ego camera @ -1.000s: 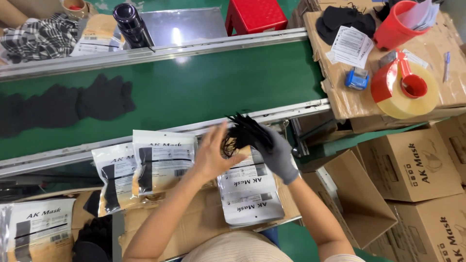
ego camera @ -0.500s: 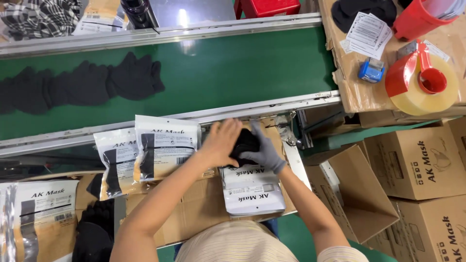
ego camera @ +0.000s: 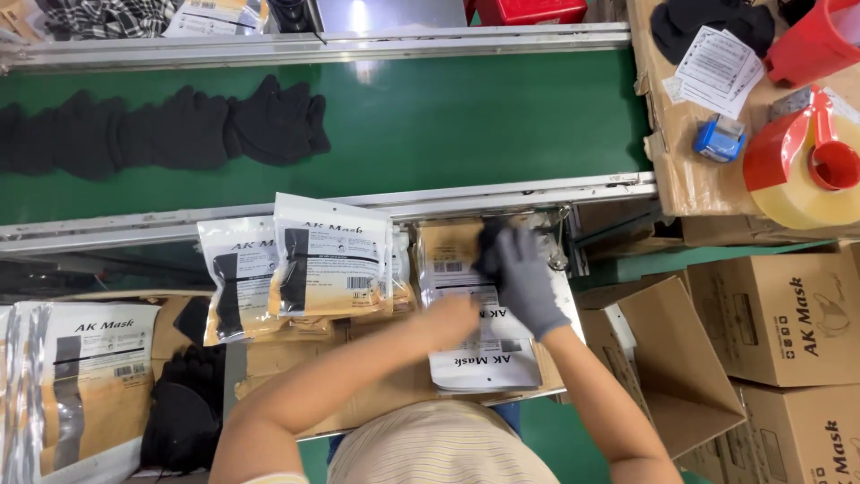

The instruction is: The person picks up black masks from a conveyor belt, places them into plastic pouches, and then stacks the pouches on a workspace.

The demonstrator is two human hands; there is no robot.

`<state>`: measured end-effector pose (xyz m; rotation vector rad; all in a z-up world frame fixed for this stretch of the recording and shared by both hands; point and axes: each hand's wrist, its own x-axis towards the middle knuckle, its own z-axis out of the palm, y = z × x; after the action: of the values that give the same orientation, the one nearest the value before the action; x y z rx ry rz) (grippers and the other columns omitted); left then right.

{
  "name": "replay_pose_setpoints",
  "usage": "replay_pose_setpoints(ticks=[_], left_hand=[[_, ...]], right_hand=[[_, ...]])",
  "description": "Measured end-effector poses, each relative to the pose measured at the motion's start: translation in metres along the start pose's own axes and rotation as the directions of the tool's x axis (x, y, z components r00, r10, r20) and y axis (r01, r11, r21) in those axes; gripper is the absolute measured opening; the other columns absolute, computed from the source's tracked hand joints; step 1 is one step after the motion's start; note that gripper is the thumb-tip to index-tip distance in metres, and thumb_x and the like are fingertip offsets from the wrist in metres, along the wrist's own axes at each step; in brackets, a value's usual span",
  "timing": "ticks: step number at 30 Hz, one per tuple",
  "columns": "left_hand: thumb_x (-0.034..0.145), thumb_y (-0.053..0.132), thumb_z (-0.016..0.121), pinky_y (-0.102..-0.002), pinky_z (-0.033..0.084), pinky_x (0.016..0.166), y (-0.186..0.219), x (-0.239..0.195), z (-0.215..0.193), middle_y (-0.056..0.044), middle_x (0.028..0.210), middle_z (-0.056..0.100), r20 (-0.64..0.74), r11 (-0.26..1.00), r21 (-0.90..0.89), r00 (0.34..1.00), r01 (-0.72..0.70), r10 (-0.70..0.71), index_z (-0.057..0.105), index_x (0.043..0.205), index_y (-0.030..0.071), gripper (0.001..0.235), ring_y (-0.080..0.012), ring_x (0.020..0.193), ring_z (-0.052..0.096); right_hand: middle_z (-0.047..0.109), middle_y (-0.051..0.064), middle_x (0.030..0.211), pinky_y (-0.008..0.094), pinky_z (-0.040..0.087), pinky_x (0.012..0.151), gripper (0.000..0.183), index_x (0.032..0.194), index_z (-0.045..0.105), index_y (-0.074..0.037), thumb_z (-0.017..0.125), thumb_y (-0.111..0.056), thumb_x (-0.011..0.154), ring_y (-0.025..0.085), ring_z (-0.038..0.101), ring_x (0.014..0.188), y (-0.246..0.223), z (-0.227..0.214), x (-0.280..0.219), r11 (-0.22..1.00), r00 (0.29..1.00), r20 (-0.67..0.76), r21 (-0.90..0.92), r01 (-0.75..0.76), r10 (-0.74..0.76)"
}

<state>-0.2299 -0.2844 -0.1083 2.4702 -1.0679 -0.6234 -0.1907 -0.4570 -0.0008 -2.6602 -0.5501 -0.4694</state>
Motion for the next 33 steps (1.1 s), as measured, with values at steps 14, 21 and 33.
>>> replay_pose_setpoints(ticks=[14, 21, 33], left_hand=[[0.078, 0.013, 0.069, -0.045, 0.061, 0.075, 0.028, -0.001, 0.002, -0.026, 0.097, 0.073, -0.144, 0.953, 0.304, 0.989, -0.001, 0.047, 0.073, 0.094, -0.003, 0.023, -0.0393, 0.094, 0.072], [0.076, 0.006, 0.069, -0.049, 0.054, 0.074, 0.001, 0.004, -0.002, -0.022, 0.09, 0.065, -0.523, 0.857, -0.507, 0.822, -0.088, -0.226, 0.068, 0.097, 0.003, 0.02, -0.0443, 0.084, 0.065], [0.085, 0.006, 0.059, -0.033, 0.057, 0.051, 0.068, -0.002, -0.052, -0.018, 0.097, 0.064, -0.623, 0.974, 0.226, 0.769, 0.004, 0.141, 0.063, 0.113, -0.012, 0.033, -0.0247, 0.062, 0.07]], right_hand=[[0.061, 0.026, 0.142, 0.047, 0.055, 0.096, 0.076, 0.149, 0.05, -0.008, 0.067, 0.006, 0.076, 0.044, 0.064, 0.116, 0.027, -0.013, -0.017, 0.957, 0.896, 0.423, 0.18, -0.228, 0.134], [0.068, 0.016, 0.124, 0.041, 0.058, 0.094, 0.064, 0.143, 0.049, 0.004, 0.069, 0.004, 0.082, 0.027, 0.068, 0.108, 0.046, -0.011, -0.106, -0.384, 0.651, 0.729, 0.675, -0.63, 0.214], [0.065, 0.01, 0.126, 0.034, 0.058, 0.094, 0.051, 0.138, 0.053, 0.0, 0.069, -0.003, 0.09, 0.019, 0.068, 0.11, 0.017, 0.011, -0.116, -0.234, 0.622, 0.722, 0.689, -0.686, 0.303]])
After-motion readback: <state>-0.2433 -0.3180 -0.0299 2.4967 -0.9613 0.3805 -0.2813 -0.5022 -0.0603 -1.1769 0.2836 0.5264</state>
